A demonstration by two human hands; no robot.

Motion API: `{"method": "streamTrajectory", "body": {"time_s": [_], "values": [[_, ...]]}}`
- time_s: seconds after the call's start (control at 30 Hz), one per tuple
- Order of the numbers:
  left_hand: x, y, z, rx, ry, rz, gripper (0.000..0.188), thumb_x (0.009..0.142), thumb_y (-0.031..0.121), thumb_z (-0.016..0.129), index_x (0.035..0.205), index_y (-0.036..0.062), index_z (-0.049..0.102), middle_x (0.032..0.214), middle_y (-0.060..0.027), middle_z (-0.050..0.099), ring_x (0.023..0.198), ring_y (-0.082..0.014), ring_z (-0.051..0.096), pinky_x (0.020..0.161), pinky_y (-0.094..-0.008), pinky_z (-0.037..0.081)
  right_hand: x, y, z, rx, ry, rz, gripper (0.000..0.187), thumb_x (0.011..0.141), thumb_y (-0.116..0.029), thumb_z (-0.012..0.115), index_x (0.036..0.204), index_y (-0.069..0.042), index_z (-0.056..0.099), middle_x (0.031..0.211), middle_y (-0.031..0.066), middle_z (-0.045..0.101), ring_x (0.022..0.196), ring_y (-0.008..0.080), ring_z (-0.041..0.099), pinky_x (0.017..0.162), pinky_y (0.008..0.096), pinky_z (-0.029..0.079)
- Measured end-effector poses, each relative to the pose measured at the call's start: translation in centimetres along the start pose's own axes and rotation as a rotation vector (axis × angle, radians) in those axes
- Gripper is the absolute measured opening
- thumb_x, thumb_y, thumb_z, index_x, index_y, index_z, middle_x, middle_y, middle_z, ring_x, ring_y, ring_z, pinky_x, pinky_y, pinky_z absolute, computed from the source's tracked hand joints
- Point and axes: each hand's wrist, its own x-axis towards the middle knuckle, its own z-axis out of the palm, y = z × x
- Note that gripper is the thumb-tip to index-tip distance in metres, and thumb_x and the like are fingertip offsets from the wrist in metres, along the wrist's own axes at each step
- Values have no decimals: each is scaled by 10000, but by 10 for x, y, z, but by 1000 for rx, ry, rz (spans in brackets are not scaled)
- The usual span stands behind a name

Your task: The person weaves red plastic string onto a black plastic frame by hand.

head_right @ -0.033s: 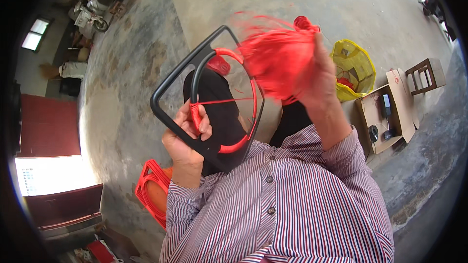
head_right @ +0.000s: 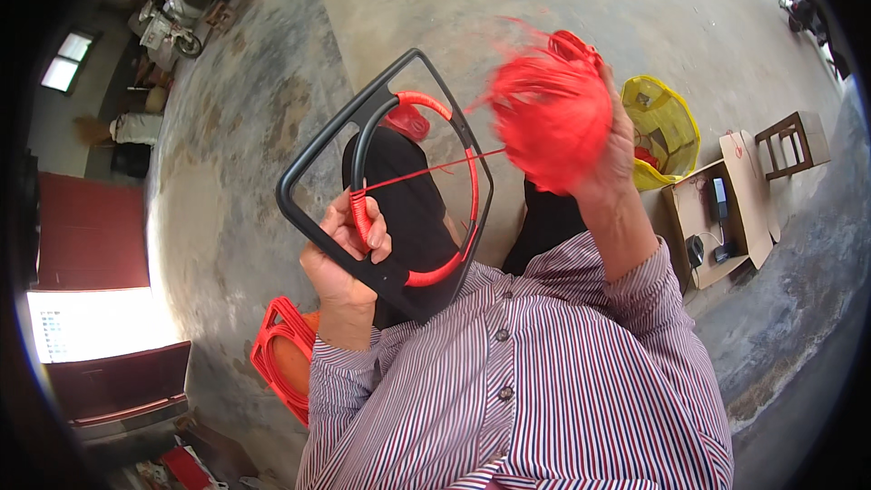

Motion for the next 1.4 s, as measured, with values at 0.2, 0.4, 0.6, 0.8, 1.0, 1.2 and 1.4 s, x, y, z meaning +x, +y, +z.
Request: {"method": "streamTrajectory", "body": {"time_s": [0.2,0.4,0.6,0.8,1.0,1.2,1.4], "values": [[4,9,-9,21,28,-135,346,949,312,498,966,-16,605,764,-127,568,538,-169,493,432,-269,343,-23,35,-30,-512,302,188,373,884,-251,660,1158,-13,574,951,30,611,820,104,595,735,255,510],[1,8,19,177,30,-315,335,932,286,492,889,-27,603,617,-129,551,464,-175,475,420,-275,338,7,83,-40,-1413,41,213,373,813,-265,740,1009,7,578,780,48,621,731,102,595,641,273,475],[-12,-10,51,396,-84,-34,390,988,266,480,1227,-38,527,1013,-205,620,580,-165,543,424,-232,332,47,109,-12,-1198,-81,186,392,810,-250,747,1064,-23,553,884,76,663,800,139,631,716,291,497],[-13,-25,61,34,-188,-264,657,971,540,335,1146,-60,538,941,-241,613,544,-244,566,398,-321,400,45,96,11,-297,-468,380,230,796,-186,730,656,-40,622,1224,192,562,967,169,562,866,310,442],[-13,-26,67,-49,126,-308,509,806,283,624,1174,-52,517,984,-162,610,754,-240,606,465,-300,464,32,81,29,-602,-121,317,209,889,-163,634,1004,9,667,1044,99,636,987,125,573,853,291,470],[-12,-21,23,-85,149,-65,438,786,226,686,1144,7,562,1006,-118,613,712,-201,583,489,-268,426,-13,75,-3,-532,-194,383,475,809,-62,721,1232,-3,512,1085,48,607,977,114,589,874,257,473],[0,-21,41,160,31,-116,343,844,174,617,1135,-2,574,969,-134,626,682,-200,565,486,-280,409,-9,80,5,-435,-60,135,444,765,4,691,1177,-7,525,1115,71,602,1089,162,571,967,341,445]]}}
